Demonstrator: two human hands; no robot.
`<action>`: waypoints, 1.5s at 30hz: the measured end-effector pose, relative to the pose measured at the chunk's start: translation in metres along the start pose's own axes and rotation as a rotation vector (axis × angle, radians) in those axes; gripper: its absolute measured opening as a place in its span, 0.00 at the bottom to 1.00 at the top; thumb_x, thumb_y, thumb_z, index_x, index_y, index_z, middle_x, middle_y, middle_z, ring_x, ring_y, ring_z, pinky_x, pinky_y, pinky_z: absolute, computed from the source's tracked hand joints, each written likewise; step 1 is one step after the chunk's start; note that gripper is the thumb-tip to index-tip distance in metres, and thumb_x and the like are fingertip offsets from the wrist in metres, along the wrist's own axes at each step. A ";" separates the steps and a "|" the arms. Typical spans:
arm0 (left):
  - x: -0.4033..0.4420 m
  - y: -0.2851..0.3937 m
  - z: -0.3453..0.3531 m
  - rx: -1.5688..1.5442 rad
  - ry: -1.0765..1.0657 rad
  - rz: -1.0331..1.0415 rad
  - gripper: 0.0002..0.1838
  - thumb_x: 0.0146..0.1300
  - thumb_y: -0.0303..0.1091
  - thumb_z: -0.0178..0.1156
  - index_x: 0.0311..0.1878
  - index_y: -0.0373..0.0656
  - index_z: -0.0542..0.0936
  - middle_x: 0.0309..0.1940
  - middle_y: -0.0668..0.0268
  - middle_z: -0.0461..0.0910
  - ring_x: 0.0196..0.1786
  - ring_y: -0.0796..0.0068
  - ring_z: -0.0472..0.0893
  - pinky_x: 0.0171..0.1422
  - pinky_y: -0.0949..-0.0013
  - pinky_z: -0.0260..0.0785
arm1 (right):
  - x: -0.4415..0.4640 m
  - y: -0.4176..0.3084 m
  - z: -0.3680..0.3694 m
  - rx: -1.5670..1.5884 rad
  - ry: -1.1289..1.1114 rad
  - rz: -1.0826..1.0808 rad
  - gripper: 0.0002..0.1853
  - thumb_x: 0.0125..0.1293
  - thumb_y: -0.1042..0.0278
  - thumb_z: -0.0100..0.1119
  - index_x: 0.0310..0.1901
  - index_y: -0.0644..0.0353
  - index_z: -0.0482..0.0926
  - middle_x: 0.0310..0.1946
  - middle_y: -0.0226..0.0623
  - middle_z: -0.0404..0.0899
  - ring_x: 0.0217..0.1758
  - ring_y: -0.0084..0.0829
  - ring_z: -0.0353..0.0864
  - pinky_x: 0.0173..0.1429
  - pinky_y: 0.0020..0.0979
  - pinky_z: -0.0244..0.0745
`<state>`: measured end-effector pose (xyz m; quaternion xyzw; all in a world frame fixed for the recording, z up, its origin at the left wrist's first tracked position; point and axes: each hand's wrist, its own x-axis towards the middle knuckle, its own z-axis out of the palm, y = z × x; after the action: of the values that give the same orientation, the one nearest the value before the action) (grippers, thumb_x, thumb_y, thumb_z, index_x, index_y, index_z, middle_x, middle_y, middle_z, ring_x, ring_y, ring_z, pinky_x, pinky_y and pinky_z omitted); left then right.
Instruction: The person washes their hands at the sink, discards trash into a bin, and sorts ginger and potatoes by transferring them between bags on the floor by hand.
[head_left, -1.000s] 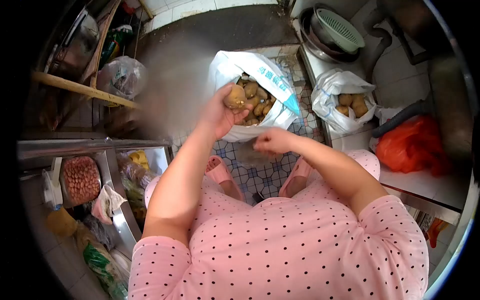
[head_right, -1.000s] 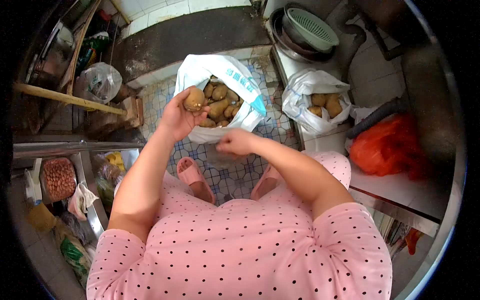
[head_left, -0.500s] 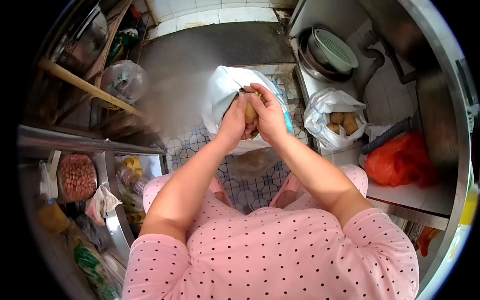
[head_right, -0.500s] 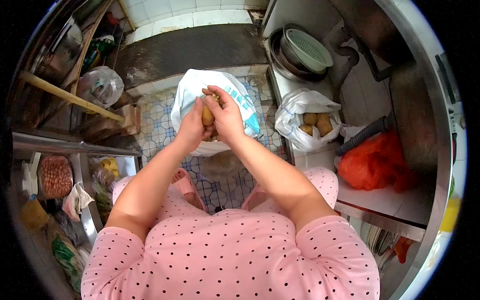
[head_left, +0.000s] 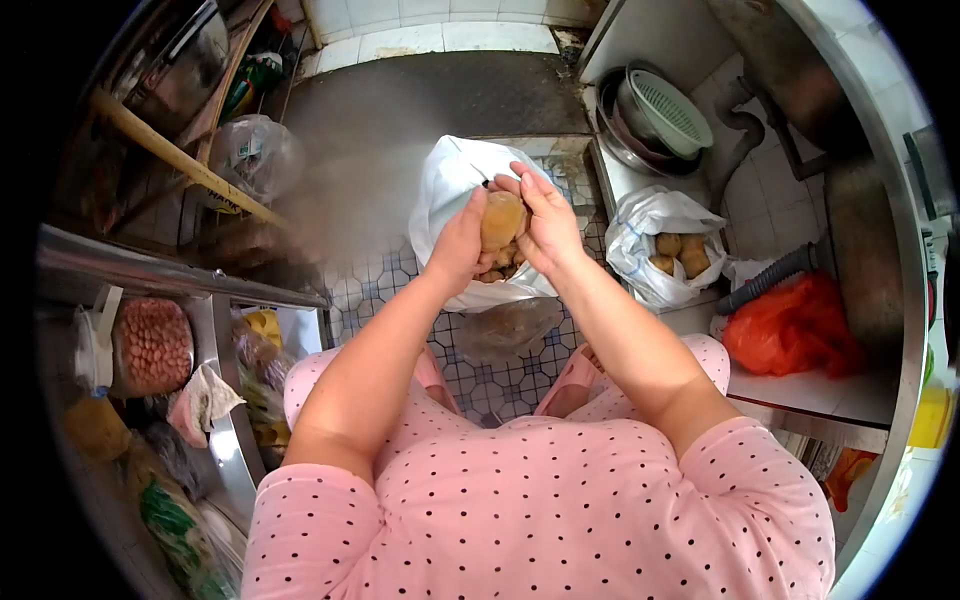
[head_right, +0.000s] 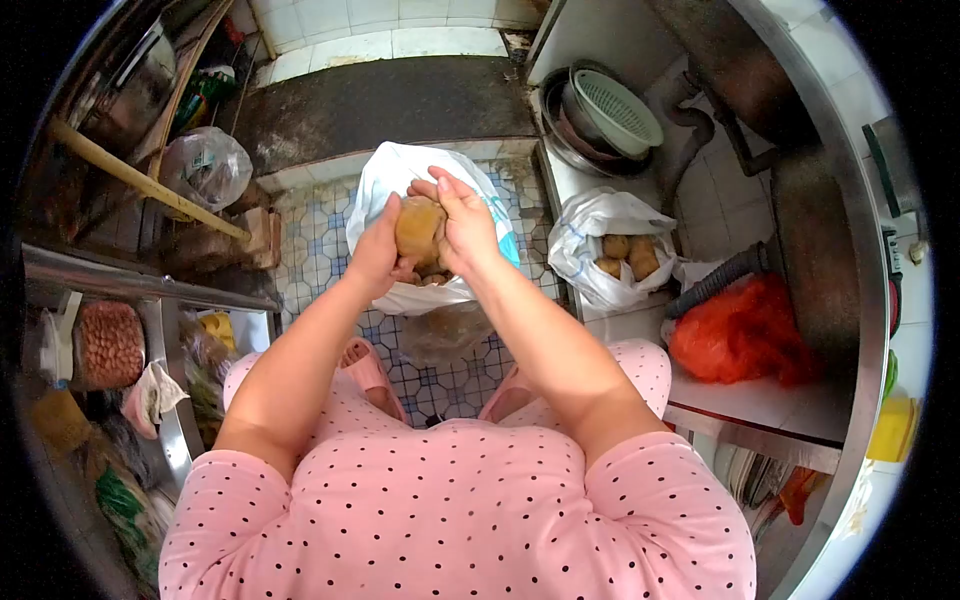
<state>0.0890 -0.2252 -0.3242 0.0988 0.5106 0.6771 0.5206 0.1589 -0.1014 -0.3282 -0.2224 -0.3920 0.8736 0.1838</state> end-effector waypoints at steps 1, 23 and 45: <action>0.003 -0.002 -0.004 -0.027 0.017 -0.014 0.25 0.71 0.59 0.39 0.49 0.46 0.72 0.25 0.71 0.68 0.20 0.82 0.65 0.21 0.76 0.56 | 0.004 -0.001 -0.003 -0.093 0.004 -0.015 0.19 0.72 0.61 0.51 0.58 0.65 0.72 0.50 0.39 0.77 0.53 0.28 0.75 0.58 0.29 0.71; 0.020 -0.011 -0.007 0.459 0.221 0.513 0.26 0.60 0.35 0.64 0.62 0.43 0.73 0.40 0.61 0.80 0.41 0.74 0.80 0.49 0.72 0.70 | 0.007 0.007 -0.004 0.310 -0.068 0.173 0.21 0.74 0.51 0.42 0.57 0.59 0.66 0.50 0.40 0.72 0.51 0.34 0.73 0.60 0.38 0.67; 0.031 -0.004 0.007 0.261 0.221 0.297 0.18 0.71 0.41 0.50 0.54 0.38 0.76 0.41 0.62 0.79 0.37 0.75 0.79 0.41 0.74 0.73 | 0.004 0.007 -0.028 0.210 -0.150 0.146 0.23 0.72 0.53 0.46 0.58 0.63 0.61 0.50 0.43 0.71 0.50 0.35 0.75 0.56 0.39 0.72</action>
<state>0.0825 -0.1965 -0.3365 0.1646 0.6279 0.6811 0.3389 0.1697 -0.0869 -0.3516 -0.1637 -0.2938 0.9350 0.1123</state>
